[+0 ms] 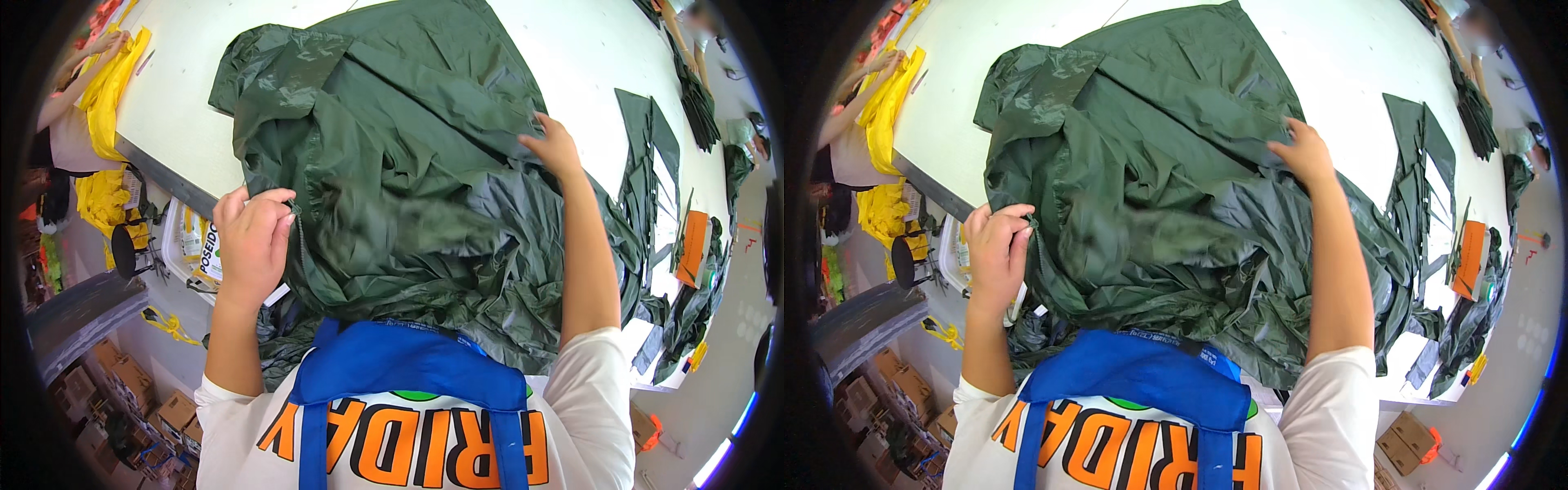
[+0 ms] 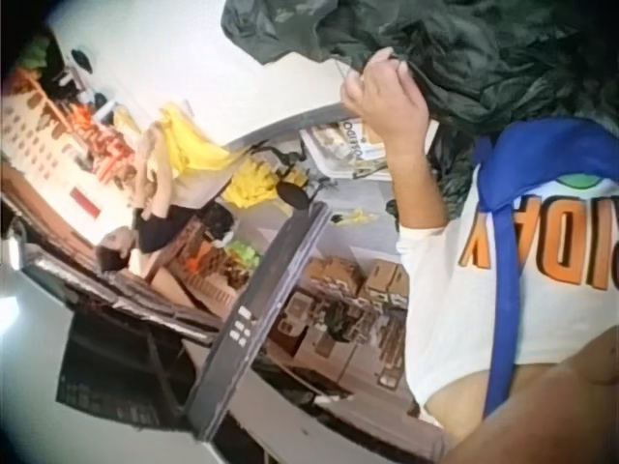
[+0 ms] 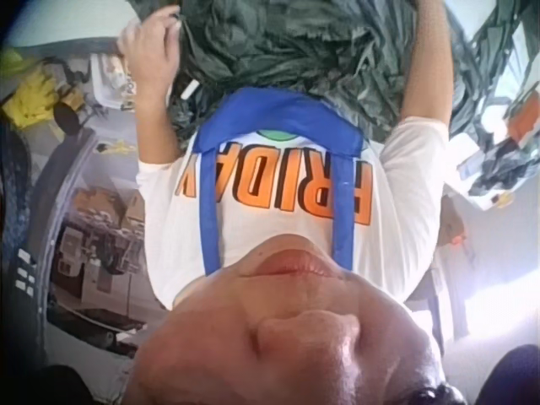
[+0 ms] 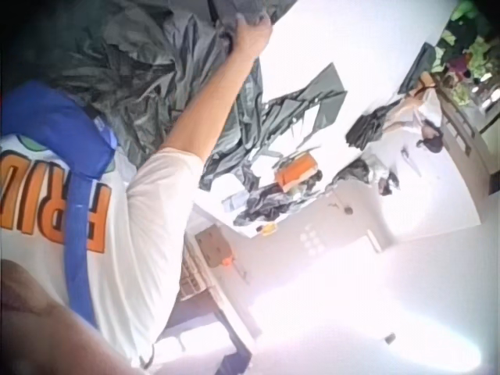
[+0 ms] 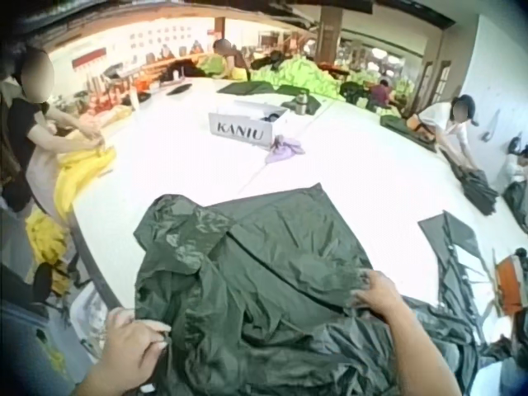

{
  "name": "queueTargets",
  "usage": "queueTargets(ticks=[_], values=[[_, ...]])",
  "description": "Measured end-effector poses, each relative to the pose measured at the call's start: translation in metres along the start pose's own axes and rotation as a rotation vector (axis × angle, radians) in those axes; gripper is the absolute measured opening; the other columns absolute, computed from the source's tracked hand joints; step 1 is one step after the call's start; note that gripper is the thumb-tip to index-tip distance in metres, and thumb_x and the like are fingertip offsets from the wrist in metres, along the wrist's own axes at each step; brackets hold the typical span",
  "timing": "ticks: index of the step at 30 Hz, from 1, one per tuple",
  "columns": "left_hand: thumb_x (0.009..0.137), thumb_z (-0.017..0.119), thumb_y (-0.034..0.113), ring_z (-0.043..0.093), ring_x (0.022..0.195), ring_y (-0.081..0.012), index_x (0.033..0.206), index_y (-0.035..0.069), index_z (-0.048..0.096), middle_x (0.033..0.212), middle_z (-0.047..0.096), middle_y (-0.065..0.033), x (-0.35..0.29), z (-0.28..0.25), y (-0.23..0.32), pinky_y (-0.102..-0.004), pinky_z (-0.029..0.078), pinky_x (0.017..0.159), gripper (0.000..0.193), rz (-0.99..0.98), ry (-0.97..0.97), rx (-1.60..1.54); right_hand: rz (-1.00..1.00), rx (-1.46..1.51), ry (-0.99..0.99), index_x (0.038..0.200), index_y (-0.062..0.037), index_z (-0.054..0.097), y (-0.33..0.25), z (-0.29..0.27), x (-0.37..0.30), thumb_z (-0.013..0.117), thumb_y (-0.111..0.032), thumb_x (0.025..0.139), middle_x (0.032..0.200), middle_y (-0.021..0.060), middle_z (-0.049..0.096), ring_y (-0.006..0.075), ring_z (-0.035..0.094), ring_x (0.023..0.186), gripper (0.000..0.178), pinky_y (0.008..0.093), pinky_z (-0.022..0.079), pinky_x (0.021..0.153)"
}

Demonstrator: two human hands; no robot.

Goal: The person folds a dark green jacket on a white table, aligns edges, and places it into a clear plastic bag. The person then retrieves another green jacket from a basket, unfolds it, and begins folding it on the table.

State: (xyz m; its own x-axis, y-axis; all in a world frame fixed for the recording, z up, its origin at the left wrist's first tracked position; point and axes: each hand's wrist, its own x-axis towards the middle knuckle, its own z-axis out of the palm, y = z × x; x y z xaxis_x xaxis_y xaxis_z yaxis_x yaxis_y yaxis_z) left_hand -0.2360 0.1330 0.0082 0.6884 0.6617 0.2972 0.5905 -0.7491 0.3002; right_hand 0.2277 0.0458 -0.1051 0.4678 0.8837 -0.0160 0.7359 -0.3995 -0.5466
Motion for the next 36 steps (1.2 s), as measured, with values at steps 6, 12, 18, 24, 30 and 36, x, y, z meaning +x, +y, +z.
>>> queueTargets(ticks=[6,12,18,24,30,36], values=[[0.083,0.062,0.006,0.053,0.088,-0.0242,0.086,0.008,0.057,0.096,0.069,-0.0026,0.002,-0.001,-0.007,-0.0368,0.035,0.086,0.006,-0.2,0.081,-0.202,0.267,-0.189,-0.237,0.102,-0.0044,0.067,0.047,-0.051,0.004,0.073,-0.026,0.069,0.09,0.0154,0.069,0.0278,0.066,0.082,0.04,0.0363,0.05,0.075],[0.078,0.066,0.005,0.052,0.085,-0.0242,0.083,0.008,0.058,0.095,0.069,-0.0027,0.011,0.012,0.01,-0.0357,0.036,0.084,0.01,-0.147,0.078,-0.226,-0.146,-0.216,0.63,0.098,-0.0058,0.061,-0.074,-0.219,-0.042,0.057,-0.008,0.08,0.071,0.0081,0.061,0.011,0.055,0.062,0.019,0.0283,0.047,0.06],[0.076,0.067,-0.001,0.055,0.087,-0.0271,0.082,0.003,0.059,0.097,0.069,-0.0074,0.009,0.027,0.015,-0.0353,0.042,0.082,0.011,-0.082,0.041,-0.292,-0.455,-0.052,-0.781,0.106,-0.0086,0.064,-0.223,-0.115,-0.163,0.067,-0.008,0.075,0.106,0.0123,0.065,0.0274,0.068,0.085,0.032,0.0354,0.056,0.072],[0.078,0.066,0.001,0.055,0.084,-0.026,0.083,0.003,0.06,0.094,0.069,-0.0069,-0.012,0.023,0.018,-0.034,0.042,0.078,0.009,-0.083,0.03,-0.31,-0.196,0.044,-0.278,0.109,-0.0089,0.064,-0.152,-0.072,-0.131,0.067,0.001,0.073,0.109,0.0099,0.065,0.0212,0.067,0.083,0.037,0.0322,0.056,0.068],[0.08,0.065,0.005,0.054,0.08,-0.027,0.083,0.006,0.058,0.09,0.068,-0.0043,-0.022,0.012,0.019,-0.0355,0.042,0.076,0.008,-0.087,0.049,-0.332,-0.767,-0.233,-0.592,0.11,-0.0108,0.062,-0.173,-0.004,-0.144,0.061,-0.007,0.075,0.111,0.0078,0.06,0.0259,0.065,0.073,0.035,0.0347,0.053,0.059],[0.077,0.069,0.008,0.06,0.085,-0.029,0.09,0.006,0.061,0.095,0.064,-0.01,-0.032,0.02,0.06,-0.0352,0.048,0.077,0.016,-0.03,-0.026,-0.158,-0.598,-0.034,-0.307,0.085,-0.0051,0.056,-0.154,-0.004,-0.104,0.064,-0.006,0.069,0.081,0.0125,0.056,0.0311,0.06,0.074,0.017,0.0381,0.05,0.064]])
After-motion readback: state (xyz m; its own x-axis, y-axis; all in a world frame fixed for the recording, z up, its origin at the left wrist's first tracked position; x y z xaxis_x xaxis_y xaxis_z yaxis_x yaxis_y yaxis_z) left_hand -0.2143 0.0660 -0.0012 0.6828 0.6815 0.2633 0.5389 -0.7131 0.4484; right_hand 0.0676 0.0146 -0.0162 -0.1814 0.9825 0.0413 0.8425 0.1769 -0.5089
